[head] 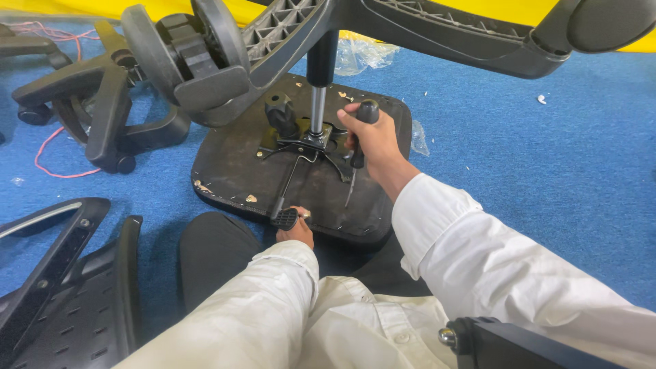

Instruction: The person uses a screwdriver to tighten screws on the underside of an office chair seat, securing the gas lift mechanism to the seat base. The person rotates the chair to access different screw locations and continues tightening.

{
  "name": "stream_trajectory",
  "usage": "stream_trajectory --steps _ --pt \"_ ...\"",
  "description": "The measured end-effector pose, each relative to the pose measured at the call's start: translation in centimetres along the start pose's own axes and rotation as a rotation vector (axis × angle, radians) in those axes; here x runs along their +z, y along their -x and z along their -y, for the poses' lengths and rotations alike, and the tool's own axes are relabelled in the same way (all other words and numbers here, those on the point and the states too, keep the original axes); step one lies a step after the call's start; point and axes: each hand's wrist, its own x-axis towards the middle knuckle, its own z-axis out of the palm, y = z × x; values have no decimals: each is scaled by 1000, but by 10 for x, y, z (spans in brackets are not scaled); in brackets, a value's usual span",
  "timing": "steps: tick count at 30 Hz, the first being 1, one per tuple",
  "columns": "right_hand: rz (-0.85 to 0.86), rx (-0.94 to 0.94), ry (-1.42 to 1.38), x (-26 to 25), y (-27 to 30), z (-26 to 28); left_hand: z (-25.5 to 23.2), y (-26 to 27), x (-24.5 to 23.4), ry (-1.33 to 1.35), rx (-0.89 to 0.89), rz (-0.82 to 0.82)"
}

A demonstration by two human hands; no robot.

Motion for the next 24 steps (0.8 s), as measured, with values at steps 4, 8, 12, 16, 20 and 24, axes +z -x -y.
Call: stream_trajectory --steps 4,8,12,16,20,24 --pt "22 -18 -14 8 0 2 -7 -1 -4 -74 -70 74" --pt "41 13 -67 7 6 -3 -21 -6 -17 -104 -152 177" --pt "25 30 -44 2 10 -8 -46 -13 -32 -123 -156 209" --pt "-8 58 -26 2 13 -10 -57 -19 -33 -220 -124 171" --pt "3 65 -42 4 14 -11 -36 -10 -8 -206 -53 24" --pt "18 54 -36 5 14 -12 -1 -3 17 -102 -161 42"
